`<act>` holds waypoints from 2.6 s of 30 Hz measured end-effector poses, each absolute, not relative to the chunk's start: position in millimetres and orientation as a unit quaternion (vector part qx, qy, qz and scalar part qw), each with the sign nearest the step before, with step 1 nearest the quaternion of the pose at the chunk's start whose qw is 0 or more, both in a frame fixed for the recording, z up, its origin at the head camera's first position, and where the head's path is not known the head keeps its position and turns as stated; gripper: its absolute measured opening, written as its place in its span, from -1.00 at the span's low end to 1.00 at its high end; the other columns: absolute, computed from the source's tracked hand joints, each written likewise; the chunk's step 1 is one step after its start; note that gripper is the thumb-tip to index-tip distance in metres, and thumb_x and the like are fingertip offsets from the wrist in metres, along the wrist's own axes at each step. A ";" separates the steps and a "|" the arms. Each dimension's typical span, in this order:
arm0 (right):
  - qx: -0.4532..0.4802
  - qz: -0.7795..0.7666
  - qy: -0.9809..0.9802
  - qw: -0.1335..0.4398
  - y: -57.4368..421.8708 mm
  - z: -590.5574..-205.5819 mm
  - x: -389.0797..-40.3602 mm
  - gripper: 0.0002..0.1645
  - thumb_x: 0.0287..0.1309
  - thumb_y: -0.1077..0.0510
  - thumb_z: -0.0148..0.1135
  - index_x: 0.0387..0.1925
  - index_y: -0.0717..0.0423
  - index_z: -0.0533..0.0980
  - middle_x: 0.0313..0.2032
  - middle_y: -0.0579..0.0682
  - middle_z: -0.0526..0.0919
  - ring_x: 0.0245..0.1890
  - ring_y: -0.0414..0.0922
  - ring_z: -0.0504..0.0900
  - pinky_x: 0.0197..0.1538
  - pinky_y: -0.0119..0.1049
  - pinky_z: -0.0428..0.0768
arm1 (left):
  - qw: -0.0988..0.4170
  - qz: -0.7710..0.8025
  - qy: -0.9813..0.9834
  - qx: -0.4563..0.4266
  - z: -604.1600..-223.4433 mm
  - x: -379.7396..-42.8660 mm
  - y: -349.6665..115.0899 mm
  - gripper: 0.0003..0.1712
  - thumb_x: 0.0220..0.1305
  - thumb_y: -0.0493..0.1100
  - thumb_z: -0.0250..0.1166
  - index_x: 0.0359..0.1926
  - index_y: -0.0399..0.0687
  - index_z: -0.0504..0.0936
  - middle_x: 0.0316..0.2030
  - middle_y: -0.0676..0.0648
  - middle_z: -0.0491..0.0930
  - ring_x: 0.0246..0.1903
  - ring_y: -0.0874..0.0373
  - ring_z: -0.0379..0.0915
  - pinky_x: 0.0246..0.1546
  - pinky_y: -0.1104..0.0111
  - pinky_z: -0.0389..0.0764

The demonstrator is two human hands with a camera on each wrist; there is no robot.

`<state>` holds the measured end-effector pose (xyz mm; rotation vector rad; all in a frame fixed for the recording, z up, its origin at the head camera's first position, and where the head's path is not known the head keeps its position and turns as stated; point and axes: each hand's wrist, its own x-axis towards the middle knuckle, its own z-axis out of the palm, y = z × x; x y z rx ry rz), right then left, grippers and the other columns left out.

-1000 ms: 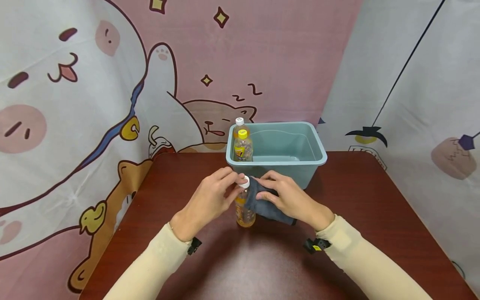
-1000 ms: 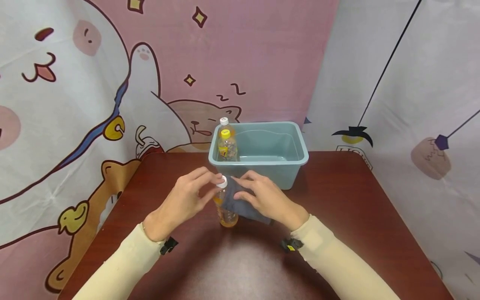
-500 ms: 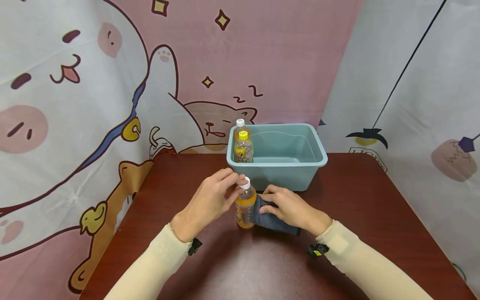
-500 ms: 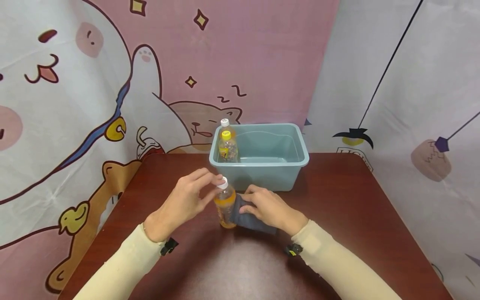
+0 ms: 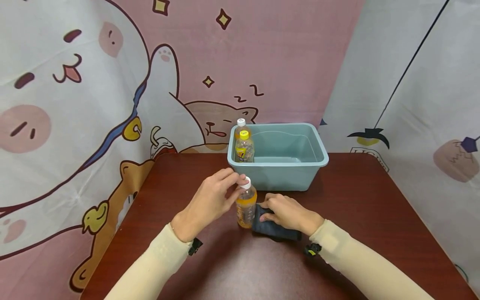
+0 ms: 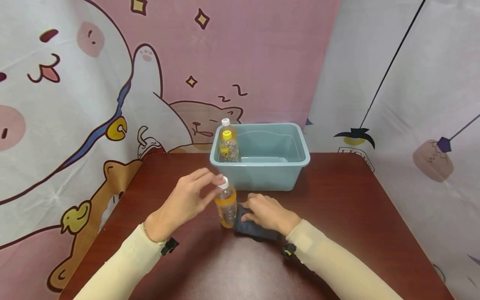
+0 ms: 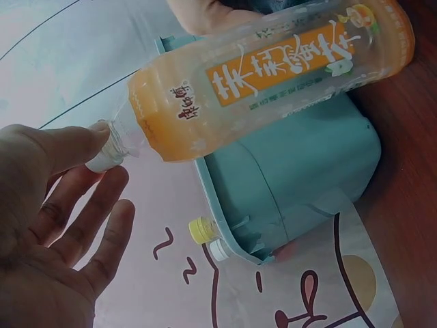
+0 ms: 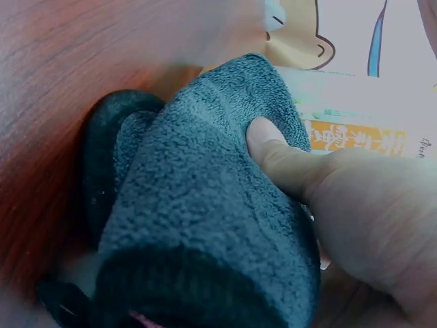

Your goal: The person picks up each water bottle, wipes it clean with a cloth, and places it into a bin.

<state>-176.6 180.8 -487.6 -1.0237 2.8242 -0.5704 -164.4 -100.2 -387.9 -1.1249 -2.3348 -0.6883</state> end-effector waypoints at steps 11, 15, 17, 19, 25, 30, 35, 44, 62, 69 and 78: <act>-0.340 -0.262 0.903 0.013 187.4 -485.9 -176.8 -0.51 0.53 -0.06 0.59 0.30 0.11 0.83 -0.02 -0.07 0.85 -0.14 -0.28 0.76 -0.06 -0.30 0.78 | 0.226 -0.256 -0.847 -0.406 -388.5 -164.3 -98.8 -0.61 0.31 -0.30 0.76 0.07 -0.11 0.81 -0.01 -0.05 0.82 -0.08 0.15 0.80 0.00 0.37 0.92; -0.337 -0.291 0.895 -0.006 189.4 -479.1 -175.5 -0.47 0.56 -0.07 0.56 0.36 0.13 0.80 0.02 -0.07 0.86 -0.08 -0.26 0.78 0.00 -0.26 0.82 | 0.223 -0.256 -0.849 -0.406 -388.5 -164.3 -98.6 -0.61 0.31 -0.30 0.76 0.08 -0.11 0.81 -0.01 -0.05 0.82 -0.07 0.15 0.81 0.00 0.36 0.93; -0.333 -0.304 0.892 -0.015 190.1 -474.6 -174.4 -0.45 0.56 -0.06 0.56 0.39 0.14 0.78 0.06 -0.07 0.86 -0.03 -0.24 0.80 0.05 -0.23 0.84 | 0.222 -0.258 -0.848 -0.407 -388.7 -164.5 -98.6 -0.61 0.31 -0.30 0.76 0.07 -0.11 0.81 -0.01 -0.05 0.82 -0.07 0.15 0.81 0.00 0.36 0.93; -0.328 -0.312 0.891 -0.026 190.6 -470.6 -173.9 -0.44 0.56 -0.05 0.57 0.40 0.14 0.77 0.08 -0.08 0.86 0.01 -0.23 0.81 0.09 -0.22 0.84 | 0.222 -0.260 -0.847 -0.408 -388.7 -164.8 -98.5 -0.63 0.33 -0.29 0.75 0.07 -0.11 0.81 -0.02 -0.04 0.82 -0.08 0.16 0.80 -0.01 0.37 0.92; -0.319 -0.330 0.887 -0.055 190.3 -461.6 -175.2 -0.45 0.55 -0.03 0.59 0.40 0.12 0.77 0.09 -0.13 0.85 0.00 -0.26 0.80 0.07 -0.24 0.82 | 0.220 -0.269 -0.843 -0.411 -388.2 -165.9 -99.4 -0.68 0.37 -0.28 0.72 0.04 -0.11 0.81 -0.03 -0.04 0.82 -0.07 0.14 0.82 -0.01 0.28 0.94; -0.318 -0.346 0.879 -0.079 189.4 -450.9 -174.9 -0.46 0.54 -0.02 0.59 0.41 0.07 0.78 0.07 -0.13 0.84 -0.01 -0.24 0.80 0.03 -0.22 0.81 | 0.225 -0.265 -0.844 -0.409 -388.5 -165.8 -100.0 -0.67 0.35 -0.27 0.74 0.04 -0.11 0.81 -0.02 -0.04 0.83 -0.06 0.15 0.83 0.00 0.32 0.94; -0.325 -0.354 0.870 -0.107 185.7 -439.4 -174.5 -0.46 0.54 0.00 0.60 0.43 0.01 0.77 0.06 -0.13 0.82 -0.12 -0.26 0.71 -0.14 -0.29 0.71 | 0.224 -0.263 -0.846 -0.407 -387.9 -165.2 -100.4 -0.65 0.32 -0.28 0.75 0.04 -0.11 0.81 -0.03 -0.05 0.83 -0.07 0.15 0.83 0.00 0.34 0.93; -0.337 -0.344 0.865 -0.139 174.1 -423.6 -173.6 -0.43 0.52 0.02 0.61 0.46 0.02 0.75 0.06 -0.07 0.80 -0.15 -0.25 0.68 -0.20 -0.37 0.62 | 0.228 -0.257 -0.847 -0.406 -386.9 -164.7 -100.7 -0.68 0.35 -0.27 0.74 0.03 -0.09 0.83 -0.08 -0.02 0.82 -0.15 0.19 0.76 -0.09 0.40 0.88; -0.336 -0.318 0.883 -0.081 183.5 -446.3 -176.6 -0.45 0.45 0.11 0.62 0.36 0.23 0.78 0.07 0.03 0.83 -0.09 -0.16 0.80 -0.09 -0.22 0.82 | 0.227 -0.266 -0.844 -0.407 -388.3 -166.8 -100.0 -0.68 0.34 -0.25 0.75 0.03 -0.08 0.84 -0.07 -0.01 0.81 -0.15 0.19 0.75 -0.11 0.42 0.88; -0.339 -0.254 0.906 -0.008 180.6 -471.4 -182.4 -0.57 0.49 0.02 0.60 0.26 0.11 0.85 0.02 -0.01 0.82 -0.07 -0.15 0.85 0.00 -0.29 0.84 | 0.228 -0.265 -0.845 -0.405 -389.2 -167.0 -101.2 -0.68 0.34 -0.24 0.76 0.02 -0.09 0.83 -0.13 -0.01 0.78 -0.22 0.21 0.68 -0.18 0.46 0.83; -0.339 -0.198 0.919 0.046 171.8 -487.7 -184.7 -0.60 0.48 -0.01 0.63 0.22 0.04 0.88 -0.18 -0.08 0.76 -0.23 -0.21 0.76 -0.27 -0.39 0.67 | 0.229 -0.266 -0.843 -0.407 -386.6 -167.7 -102.8 -0.72 0.38 -0.23 0.73 0.00 -0.10 0.83 -0.14 -0.02 0.77 -0.24 0.21 0.65 -0.22 0.43 0.81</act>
